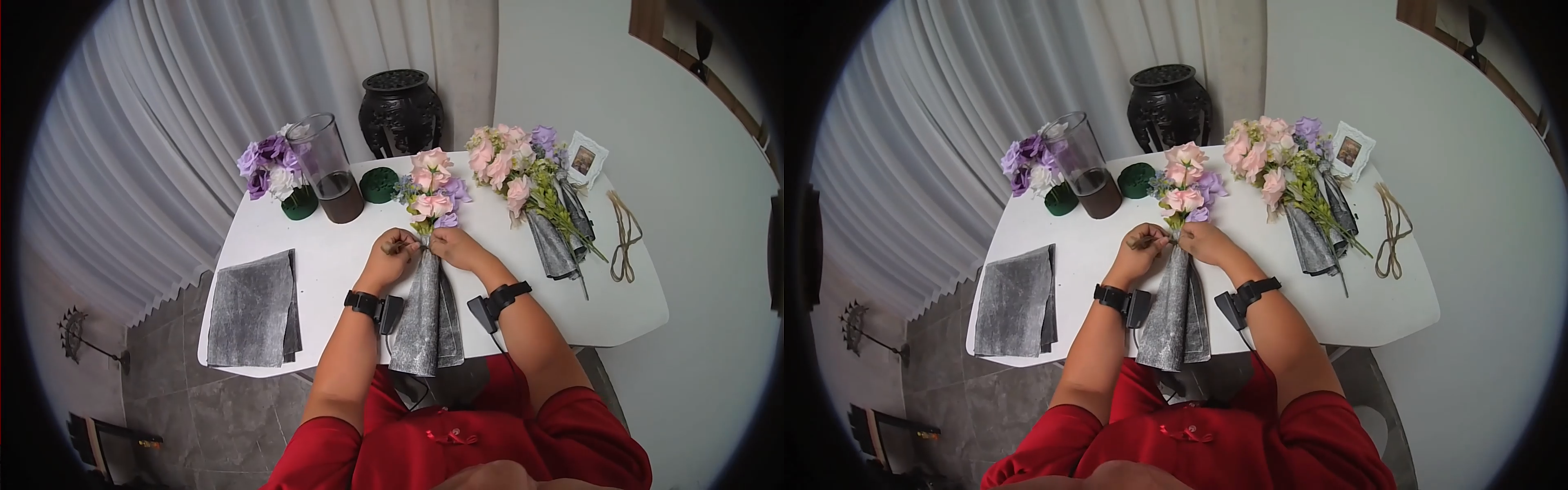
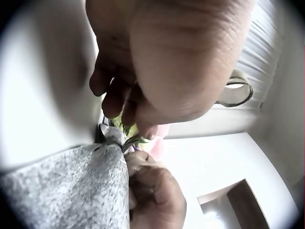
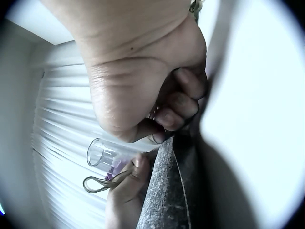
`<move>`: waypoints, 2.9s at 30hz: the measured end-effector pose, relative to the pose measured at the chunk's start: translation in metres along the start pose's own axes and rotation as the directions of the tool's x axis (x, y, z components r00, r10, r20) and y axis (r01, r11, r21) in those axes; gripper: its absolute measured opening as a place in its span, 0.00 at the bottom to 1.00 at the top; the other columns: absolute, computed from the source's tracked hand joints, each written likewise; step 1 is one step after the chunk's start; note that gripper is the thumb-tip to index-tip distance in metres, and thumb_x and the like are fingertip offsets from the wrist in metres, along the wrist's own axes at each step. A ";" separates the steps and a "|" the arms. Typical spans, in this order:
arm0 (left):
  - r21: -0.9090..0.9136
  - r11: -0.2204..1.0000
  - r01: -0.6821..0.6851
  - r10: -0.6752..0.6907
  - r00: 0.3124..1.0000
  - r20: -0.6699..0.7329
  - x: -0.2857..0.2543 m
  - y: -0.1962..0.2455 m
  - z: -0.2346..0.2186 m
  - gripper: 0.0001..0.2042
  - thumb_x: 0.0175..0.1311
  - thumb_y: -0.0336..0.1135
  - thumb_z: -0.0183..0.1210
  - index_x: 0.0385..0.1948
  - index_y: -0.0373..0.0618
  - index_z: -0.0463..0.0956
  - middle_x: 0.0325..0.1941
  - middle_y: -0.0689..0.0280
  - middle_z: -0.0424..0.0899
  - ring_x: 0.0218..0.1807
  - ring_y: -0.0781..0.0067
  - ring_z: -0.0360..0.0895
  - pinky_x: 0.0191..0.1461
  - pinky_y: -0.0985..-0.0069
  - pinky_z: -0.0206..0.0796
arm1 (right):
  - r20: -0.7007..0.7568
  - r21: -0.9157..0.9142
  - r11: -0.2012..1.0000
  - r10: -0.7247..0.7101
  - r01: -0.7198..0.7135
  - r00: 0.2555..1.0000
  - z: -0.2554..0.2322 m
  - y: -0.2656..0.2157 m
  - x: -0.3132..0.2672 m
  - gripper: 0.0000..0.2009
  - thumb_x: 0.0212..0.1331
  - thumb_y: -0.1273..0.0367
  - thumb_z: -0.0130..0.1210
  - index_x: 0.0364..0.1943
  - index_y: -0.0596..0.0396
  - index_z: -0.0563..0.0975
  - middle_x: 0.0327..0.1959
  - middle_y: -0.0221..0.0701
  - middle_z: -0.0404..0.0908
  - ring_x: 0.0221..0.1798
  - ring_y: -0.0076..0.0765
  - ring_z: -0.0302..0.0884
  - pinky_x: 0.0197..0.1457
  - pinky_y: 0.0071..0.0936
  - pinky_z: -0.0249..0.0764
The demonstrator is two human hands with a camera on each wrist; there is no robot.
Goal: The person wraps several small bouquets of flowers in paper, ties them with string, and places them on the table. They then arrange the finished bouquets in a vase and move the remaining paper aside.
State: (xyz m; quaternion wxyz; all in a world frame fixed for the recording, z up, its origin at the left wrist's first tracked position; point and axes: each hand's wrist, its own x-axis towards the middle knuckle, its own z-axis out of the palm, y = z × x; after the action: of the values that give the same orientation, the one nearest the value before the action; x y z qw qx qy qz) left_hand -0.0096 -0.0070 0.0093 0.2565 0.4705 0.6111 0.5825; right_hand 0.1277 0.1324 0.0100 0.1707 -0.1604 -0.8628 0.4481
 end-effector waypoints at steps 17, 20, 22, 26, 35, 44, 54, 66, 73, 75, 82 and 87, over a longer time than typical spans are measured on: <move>-0.038 0.993 0.109 -0.109 0.994 0.002 0.010 -0.004 0.017 0.02 0.60 0.25 0.55 0.31 0.37 0.73 0.30 0.66 0.80 0.29 0.82 0.75 0.35 0.83 0.68 | 0.240 0.666 0.739 -0.085 -0.101 0.967 -0.025 -0.035 -0.012 0.07 0.61 0.68 0.51 0.35 0.57 0.75 0.23 0.26 0.75 0.22 0.17 0.70 0.21 0.12 0.61; -0.082 0.973 0.214 -0.213 0.977 0.022 0.005 0.008 0.020 0.03 0.60 0.26 0.55 0.31 0.36 0.76 0.30 0.66 0.81 0.33 0.81 0.76 0.39 0.82 0.69 | 0.043 0.660 0.751 -0.068 0.022 0.997 -0.009 -0.038 -0.007 0.07 0.62 0.71 0.50 0.41 0.58 0.75 0.26 0.27 0.77 0.23 0.16 0.70 0.22 0.14 0.64; 0.056 0.996 0.062 -0.069 0.988 0.139 0.002 0.010 0.019 0.06 0.61 0.27 0.56 0.36 0.36 0.78 0.32 0.67 0.82 0.35 0.80 0.77 0.43 0.81 0.69 | 0.008 0.640 0.768 -0.041 0.026 0.999 0.000 -0.043 -0.007 0.08 0.62 0.73 0.50 0.43 0.60 0.75 0.28 0.27 0.79 0.26 0.16 0.72 0.26 0.14 0.66; 0.001 0.998 0.056 -0.056 0.995 0.079 -0.001 0.001 0.025 0.07 0.61 0.30 0.58 0.33 0.36 0.80 0.28 0.68 0.82 0.31 0.82 0.73 0.39 0.81 0.67 | -0.070 0.549 0.817 -0.163 0.175 0.984 0.008 -0.042 -0.005 0.07 0.62 0.76 0.49 0.43 0.59 0.73 0.35 0.29 0.80 0.32 0.21 0.74 0.35 0.16 0.69; -0.168 0.973 0.159 -0.144 0.985 0.100 0.003 0.006 0.022 0.09 0.65 0.32 0.56 0.36 0.34 0.77 0.32 0.66 0.81 0.34 0.79 0.75 0.41 0.82 0.66 | -0.280 0.133 0.940 -0.269 0.314 0.922 -0.011 -0.038 -0.008 0.12 0.58 0.69 0.56 0.40 0.60 0.69 0.40 0.38 0.78 0.43 0.37 0.79 0.44 0.30 0.74; -0.411 0.880 0.237 -0.200 0.971 0.132 0.002 0.008 0.021 0.08 0.65 0.32 0.54 0.36 0.37 0.76 0.31 0.68 0.79 0.33 0.81 0.73 0.40 0.84 0.64 | -0.095 0.031 0.992 -0.119 0.122 0.988 -0.020 -0.053 -0.018 0.07 0.60 0.72 0.53 0.37 0.63 0.73 0.27 0.38 0.81 0.28 0.34 0.81 0.38 0.27 0.75; -0.349 0.912 0.216 -0.166 0.972 0.169 0.002 0.012 0.021 0.07 0.68 0.31 0.50 0.34 0.38 0.75 0.31 0.68 0.78 0.34 0.80 0.72 0.44 0.82 0.63 | -0.049 -0.303 0.932 -0.223 0.198 0.974 -0.034 -0.043 -0.019 0.09 0.50 0.71 0.60 0.37 0.57 0.80 0.36 0.40 0.79 0.41 0.44 0.77 0.47 0.33 0.72; -0.304 0.928 0.216 -0.163 0.968 0.189 0.004 0.009 0.019 0.05 0.69 0.31 0.49 0.36 0.39 0.71 0.31 0.66 0.78 0.36 0.77 0.73 0.45 0.81 0.64 | -0.073 0.379 0.925 0.042 -0.011 0.996 -0.055 -0.064 -0.023 0.09 0.55 0.79 0.55 0.40 0.62 0.79 0.37 0.32 0.81 0.39 0.26 0.78 0.43 0.23 0.74; -0.361 0.894 0.266 -0.203 0.958 0.203 0.004 0.016 0.013 0.05 0.68 0.29 0.50 0.37 0.37 0.71 0.32 0.64 0.78 0.36 0.75 0.74 0.44 0.78 0.67 | -0.163 0.137 0.987 -0.066 0.088 0.984 -0.054 -0.044 -0.023 0.08 0.56 0.71 0.57 0.37 0.60 0.81 0.26 0.30 0.82 0.26 0.24 0.74 0.30 0.23 0.70; -0.444 0.844 0.301 -0.220 0.949 0.225 0.004 0.017 0.012 0.05 0.68 0.29 0.50 0.37 0.36 0.71 0.33 0.62 0.79 0.37 0.74 0.75 0.45 0.77 0.67 | -0.125 -0.047 0.997 0.062 -0.068 0.990 -0.058 -0.050 -0.025 0.09 0.56 0.68 0.58 0.34 0.60 0.82 0.23 0.30 0.81 0.24 0.23 0.73 0.29 0.23 0.68; -0.401 0.881 0.252 -0.177 0.961 0.215 0.004 0.013 0.007 0.05 0.62 0.26 0.57 0.35 0.34 0.74 0.34 0.60 0.79 0.39 0.71 0.78 0.44 0.78 0.70 | 0.272 -0.056 0.988 0.154 -0.145 0.950 -0.058 -0.045 -0.027 0.09 0.52 0.65 0.62 0.27 0.59 0.82 0.19 0.29 0.80 0.23 0.22 0.73 0.29 0.23 0.68; -0.168 0.956 0.239 -0.194 0.949 0.248 0.002 0.017 0.007 0.06 0.60 0.28 0.60 0.32 0.37 0.73 0.34 0.65 0.78 0.37 0.77 0.75 0.45 0.80 0.68 | 0.321 -0.032 0.990 0.141 -0.138 0.936 -0.057 -0.043 -0.024 0.10 0.52 0.65 0.63 0.27 0.59 0.81 0.19 0.26 0.78 0.25 0.19 0.70 0.31 0.22 0.67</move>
State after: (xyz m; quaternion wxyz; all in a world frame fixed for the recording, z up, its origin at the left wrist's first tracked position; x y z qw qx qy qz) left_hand -0.0001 -0.0040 0.0246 0.4330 0.4367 0.5653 0.5497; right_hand 0.1691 0.1392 0.0730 -0.0056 -0.1466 -0.8675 0.4752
